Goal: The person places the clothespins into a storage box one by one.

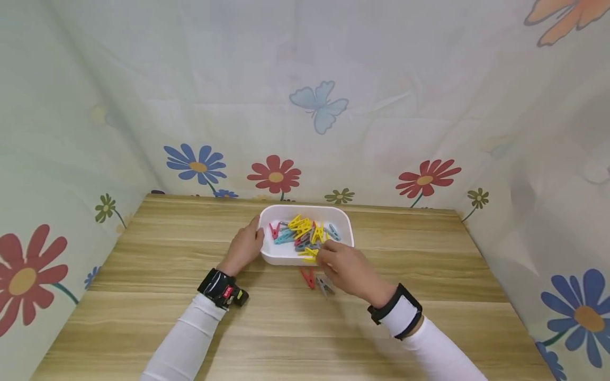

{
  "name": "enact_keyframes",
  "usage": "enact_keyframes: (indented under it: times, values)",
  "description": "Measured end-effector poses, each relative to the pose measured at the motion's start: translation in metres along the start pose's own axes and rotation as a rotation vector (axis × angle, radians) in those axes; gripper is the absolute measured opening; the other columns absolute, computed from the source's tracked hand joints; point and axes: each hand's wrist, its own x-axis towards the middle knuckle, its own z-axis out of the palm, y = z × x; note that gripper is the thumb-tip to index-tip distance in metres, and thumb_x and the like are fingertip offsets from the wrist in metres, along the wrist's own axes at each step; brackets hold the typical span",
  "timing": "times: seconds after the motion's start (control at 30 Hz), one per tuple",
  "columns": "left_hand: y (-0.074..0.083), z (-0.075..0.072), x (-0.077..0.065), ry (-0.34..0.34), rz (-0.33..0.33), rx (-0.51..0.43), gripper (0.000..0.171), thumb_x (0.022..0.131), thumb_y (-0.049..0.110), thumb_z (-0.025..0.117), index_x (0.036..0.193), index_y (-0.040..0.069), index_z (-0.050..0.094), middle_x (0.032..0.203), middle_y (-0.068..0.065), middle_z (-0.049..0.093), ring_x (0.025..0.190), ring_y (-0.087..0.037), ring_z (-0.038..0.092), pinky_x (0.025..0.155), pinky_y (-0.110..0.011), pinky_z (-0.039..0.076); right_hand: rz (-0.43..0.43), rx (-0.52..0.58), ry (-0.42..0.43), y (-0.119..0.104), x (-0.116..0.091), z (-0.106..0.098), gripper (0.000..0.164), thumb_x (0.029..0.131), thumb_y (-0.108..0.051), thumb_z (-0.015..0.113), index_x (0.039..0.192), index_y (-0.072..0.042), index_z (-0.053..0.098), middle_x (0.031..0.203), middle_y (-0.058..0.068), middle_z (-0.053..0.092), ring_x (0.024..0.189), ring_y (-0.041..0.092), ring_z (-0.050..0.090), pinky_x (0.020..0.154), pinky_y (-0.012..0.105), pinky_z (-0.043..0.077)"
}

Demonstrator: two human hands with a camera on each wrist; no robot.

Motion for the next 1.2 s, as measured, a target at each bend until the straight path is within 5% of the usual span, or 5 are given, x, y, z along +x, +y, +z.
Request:
enact_keyframes:
  times: [0.23, 0.4, 0.57, 1.2]
  values:
    - [0.001, 0.0, 0.0, -0.004, -0.01, 0.009, 0.054, 0.103, 0.022, 0.045, 0.151, -0.001, 0.033, 0.133, -0.025, 0.06, 0.089, -0.028, 0.065, 0.071, -0.039, 0.052, 0.049, -0.034, 0.027, 0.017, 0.016, -0.022, 0.011, 0.084, -0.008, 0.075, 0.092, -0.011, 0.068, 0.098, 0.002, 0.064, 0.08, 0.014, 0.061, 0.069, 0.031, 0.053]
    - [-0.001, 0.0, -0.001, -0.018, -0.014, 0.001, 0.054, 0.104, 0.022, 0.044, 0.151, -0.001, 0.032, 0.134, -0.026, 0.059, 0.088, -0.028, 0.065, 0.065, -0.037, 0.05, 0.064, -0.019, 0.049, 0.03, 0.032, -0.03, 0.01, 0.087, -0.007, 0.072, 0.095, -0.009, 0.066, 0.097, 0.004, 0.064, 0.083, 0.017, 0.061, 0.072, 0.034, 0.053]
    - [-0.002, 0.001, -0.001, 0.037, 0.037, 0.028, 0.052, 0.102, 0.02, 0.045, 0.148, -0.003, 0.037, 0.126, -0.028, 0.063, 0.098, -0.036, 0.068, 0.077, -0.05, 0.055, 0.081, -0.019, 0.051, 0.041, 0.054, -0.033, 0.009, 0.088, -0.006, 0.07, 0.096, -0.008, 0.067, 0.097, 0.006, 0.065, 0.084, 0.02, 0.063, 0.073, 0.037, 0.054]
    - [-0.001, 0.0, 0.0, 0.029, 0.027, 0.019, 0.052, 0.103, 0.02, 0.045, 0.149, -0.002, 0.036, 0.13, -0.027, 0.062, 0.102, -0.034, 0.067, 0.086, -0.053, 0.053, 0.25, 0.029, -0.185, 0.086, 0.09, 0.012, 0.008, 0.089, -0.005, 0.064, 0.096, -0.007, 0.069, 0.09, 0.005, 0.067, 0.084, 0.021, 0.06, 0.076, 0.038, 0.053]
